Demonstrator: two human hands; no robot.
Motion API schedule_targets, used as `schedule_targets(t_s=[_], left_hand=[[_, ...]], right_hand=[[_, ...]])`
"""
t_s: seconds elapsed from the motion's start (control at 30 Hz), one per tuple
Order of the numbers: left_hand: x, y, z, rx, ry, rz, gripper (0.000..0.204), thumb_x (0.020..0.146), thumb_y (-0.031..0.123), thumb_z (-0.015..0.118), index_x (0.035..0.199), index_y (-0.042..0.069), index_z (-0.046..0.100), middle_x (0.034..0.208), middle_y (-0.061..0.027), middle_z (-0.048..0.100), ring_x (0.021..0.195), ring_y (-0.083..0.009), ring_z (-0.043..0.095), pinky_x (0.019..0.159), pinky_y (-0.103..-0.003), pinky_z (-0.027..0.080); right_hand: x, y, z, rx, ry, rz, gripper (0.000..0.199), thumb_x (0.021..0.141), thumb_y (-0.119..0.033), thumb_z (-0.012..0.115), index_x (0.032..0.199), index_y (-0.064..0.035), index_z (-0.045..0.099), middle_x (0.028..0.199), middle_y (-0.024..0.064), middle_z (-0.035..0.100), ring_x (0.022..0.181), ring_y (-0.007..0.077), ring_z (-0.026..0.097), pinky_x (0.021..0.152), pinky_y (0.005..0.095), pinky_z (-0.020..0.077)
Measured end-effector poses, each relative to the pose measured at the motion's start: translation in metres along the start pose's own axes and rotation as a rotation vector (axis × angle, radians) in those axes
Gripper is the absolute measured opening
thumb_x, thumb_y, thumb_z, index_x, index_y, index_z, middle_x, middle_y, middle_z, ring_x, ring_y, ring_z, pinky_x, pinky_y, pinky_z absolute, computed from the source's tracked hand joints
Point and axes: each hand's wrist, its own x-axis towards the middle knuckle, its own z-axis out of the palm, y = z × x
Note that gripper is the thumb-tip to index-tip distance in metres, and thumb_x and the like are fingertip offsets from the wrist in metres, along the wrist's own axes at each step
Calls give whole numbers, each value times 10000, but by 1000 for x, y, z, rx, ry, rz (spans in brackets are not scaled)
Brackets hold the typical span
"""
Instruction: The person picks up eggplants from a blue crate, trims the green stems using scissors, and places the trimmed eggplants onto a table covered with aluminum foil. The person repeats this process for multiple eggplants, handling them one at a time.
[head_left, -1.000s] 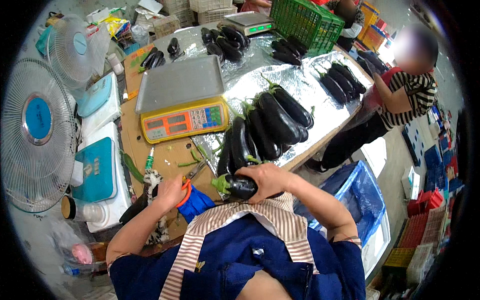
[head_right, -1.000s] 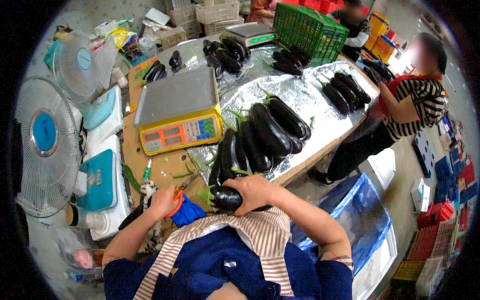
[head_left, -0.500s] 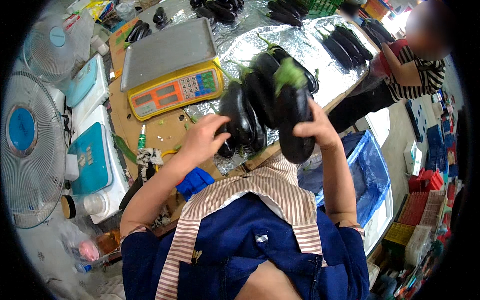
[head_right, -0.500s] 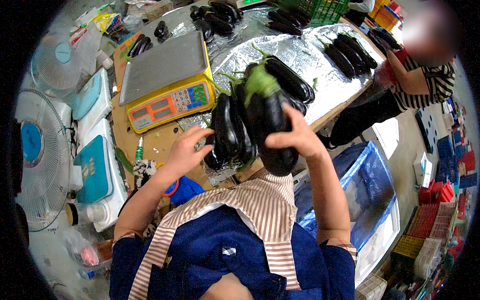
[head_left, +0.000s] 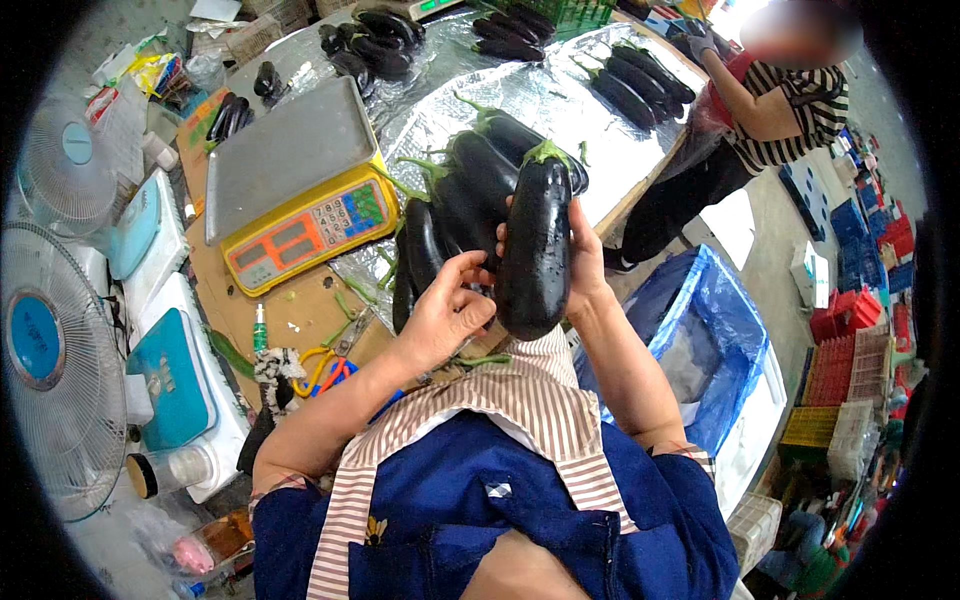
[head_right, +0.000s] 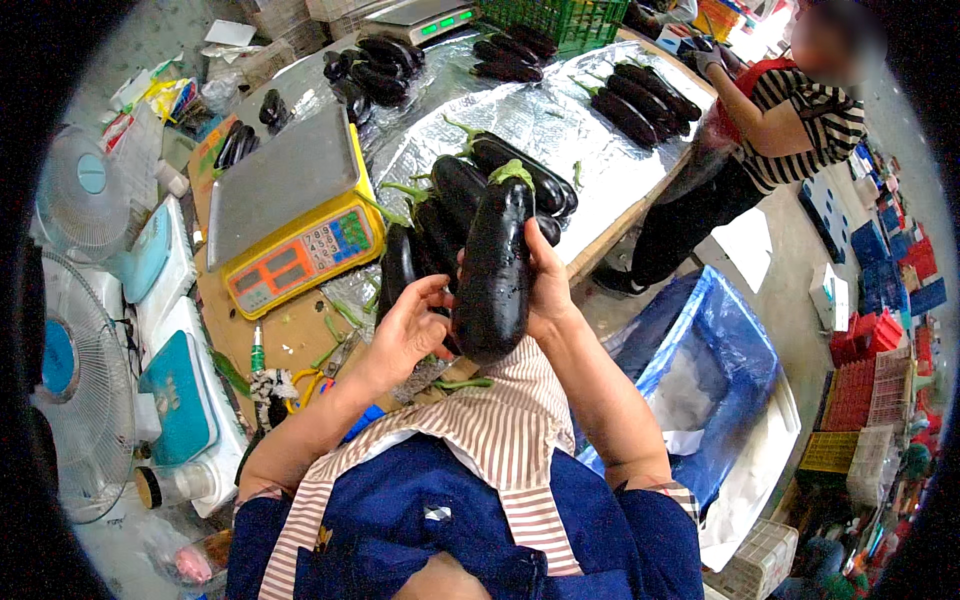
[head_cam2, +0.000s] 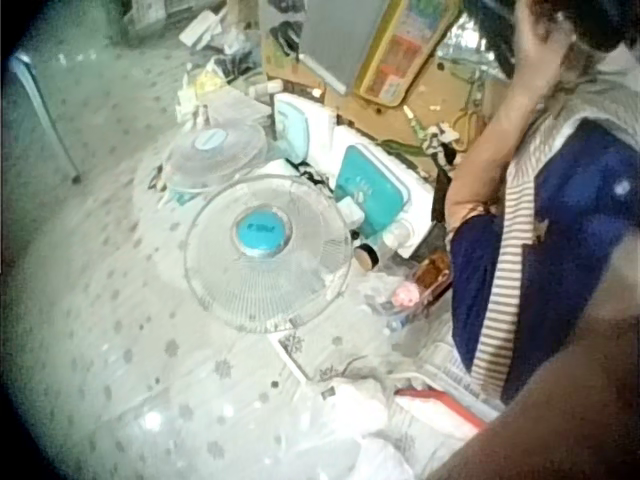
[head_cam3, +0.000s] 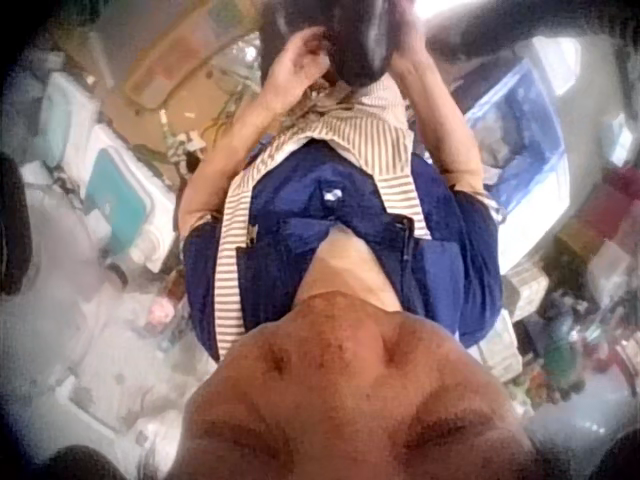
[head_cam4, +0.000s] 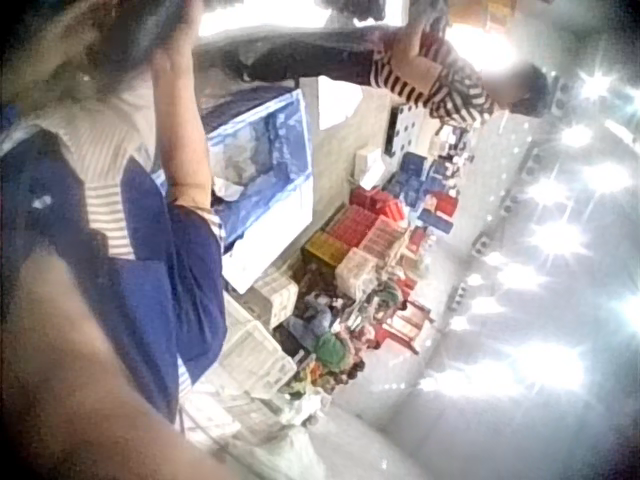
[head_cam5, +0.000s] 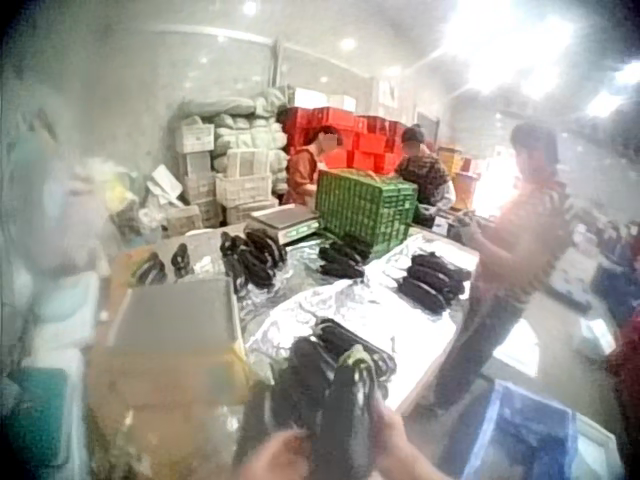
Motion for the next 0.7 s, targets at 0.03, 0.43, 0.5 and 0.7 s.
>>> schedule_targets(t_s=[0.03,0.43,0.5,0.7], left_hand=[[-2,2,3,-38,8,7,777,778,303,693,1338,33,227,1185,-115,399,961,-146,512,714,-256,483],[-6,19,-28,-460,-17,-99,723,805,613,451,1257,50,416,1081,-201,573,705,-228,617,587,-342,531],[-5,26,-29,-487,-28,-90,726,807,614,451,1260,48,411,1078,-205,574,710,-227,615,594,-340,531],[8,32,-38,-616,-56,-90,677,833,591,416,1187,17,478,1039,-191,595,709,-213,620,608,-340,530]], right_hand=[[2,1,8,21,38,-18,682,830,-585,425,1202,-16,473,1036,199,578,872,305,601,787,387,505],[2,-9,18,-522,20,-132,616,899,-471,412,1358,-79,287,1300,131,437,1149,228,457,960,358,350],[-3,-25,27,-592,116,-314,527,899,-350,487,1302,-36,357,1230,150,493,1041,216,544,858,333,452],[16,-86,-55,-589,641,-692,393,874,-254,538,1198,-46,456,1073,91,574,1017,198,532,833,350,429]])
